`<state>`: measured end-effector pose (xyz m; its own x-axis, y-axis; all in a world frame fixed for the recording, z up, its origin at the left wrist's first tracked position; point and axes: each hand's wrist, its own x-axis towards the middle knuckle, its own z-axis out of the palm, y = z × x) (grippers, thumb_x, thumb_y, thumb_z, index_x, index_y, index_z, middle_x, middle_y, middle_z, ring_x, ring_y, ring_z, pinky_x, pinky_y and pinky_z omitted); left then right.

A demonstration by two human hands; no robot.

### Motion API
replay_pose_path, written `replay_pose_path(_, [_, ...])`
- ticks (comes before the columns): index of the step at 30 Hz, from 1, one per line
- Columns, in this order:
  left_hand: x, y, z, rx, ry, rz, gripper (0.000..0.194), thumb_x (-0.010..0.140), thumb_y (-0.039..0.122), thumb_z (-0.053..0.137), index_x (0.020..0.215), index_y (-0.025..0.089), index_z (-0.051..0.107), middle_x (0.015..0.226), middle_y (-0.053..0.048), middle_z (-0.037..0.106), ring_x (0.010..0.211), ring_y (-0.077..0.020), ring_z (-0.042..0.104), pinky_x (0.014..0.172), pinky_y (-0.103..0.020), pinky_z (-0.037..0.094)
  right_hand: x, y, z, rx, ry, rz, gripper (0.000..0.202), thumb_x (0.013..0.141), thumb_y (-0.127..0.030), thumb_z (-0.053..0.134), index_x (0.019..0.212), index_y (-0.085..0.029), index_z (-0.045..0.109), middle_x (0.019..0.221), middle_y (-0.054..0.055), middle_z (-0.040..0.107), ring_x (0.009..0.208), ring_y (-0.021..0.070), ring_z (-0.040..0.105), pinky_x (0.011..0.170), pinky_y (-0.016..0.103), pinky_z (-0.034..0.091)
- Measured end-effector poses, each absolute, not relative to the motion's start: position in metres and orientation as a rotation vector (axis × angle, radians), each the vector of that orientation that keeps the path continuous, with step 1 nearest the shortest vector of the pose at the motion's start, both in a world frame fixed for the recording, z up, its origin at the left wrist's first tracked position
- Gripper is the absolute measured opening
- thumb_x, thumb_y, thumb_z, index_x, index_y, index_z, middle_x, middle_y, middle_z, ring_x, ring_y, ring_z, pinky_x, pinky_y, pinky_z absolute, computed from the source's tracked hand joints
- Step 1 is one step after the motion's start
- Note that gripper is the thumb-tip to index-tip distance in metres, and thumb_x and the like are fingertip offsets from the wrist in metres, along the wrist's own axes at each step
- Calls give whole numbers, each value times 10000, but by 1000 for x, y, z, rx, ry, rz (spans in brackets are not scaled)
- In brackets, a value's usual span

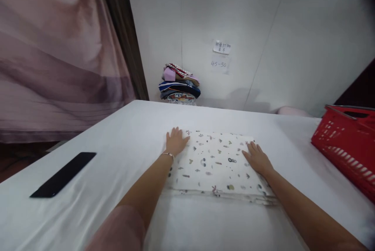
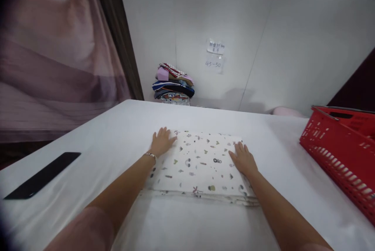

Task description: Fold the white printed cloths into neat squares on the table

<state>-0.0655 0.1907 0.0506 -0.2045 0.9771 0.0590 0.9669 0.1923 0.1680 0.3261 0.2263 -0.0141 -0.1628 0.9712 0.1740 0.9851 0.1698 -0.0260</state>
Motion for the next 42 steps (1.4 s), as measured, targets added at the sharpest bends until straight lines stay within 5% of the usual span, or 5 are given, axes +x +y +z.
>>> replay_pose_path(6, [-79, 199, 28, 1870, 2377, 289, 748, 840, 617, 189, 1417, 148, 268, 1508, -69, 158, 1381, -283, 110, 1097, -476, 159, 304, 219, 16, -2095, -2282, -42, 623, 890, -515, 241, 1389, -151, 324, 1486, 111, 230, 1365, 307, 149, 1049, 530, 198])
replay_pose_path(10, [-79, 199, 26, 1897, 2389, 321, 738, 836, 620, 205, 1401, 155, 307, 1497, -85, 197, 1372, -303, 142, 1080, -500, 189, 269, 235, 37, -1786, -2394, -77, 677, 890, -567, 199, 1412, -143, 270, 1506, 105, 164, 1388, 252, 50, 1097, 468, 70])
replay_pose_path(25, [-79, 200, 27, 1916, 2396, 299, 740, 831, 616, 199, 1400, 156, 309, 1497, -70, 202, 1370, -291, 149, 1080, -499, 195, 282, 278, 21, -1900, -2408, 158, 728, 880, -593, 218, 1398, -84, 281, 1485, 141, 222, 1369, 269, 146, 1090, 411, 104])
replay_pose_path(42, [-76, 188, 47, 1866, 2346, 315, 699, 851, 593, 235, 1398, 162, 302, 1504, -75, 175, 1374, -316, 116, 1068, -521, 192, 280, 176, 20, -1687, -2503, 202, 700, 884, -603, 168, 1405, -153, 296, 1499, 103, 192, 1382, 244, 114, 1094, 440, 94])
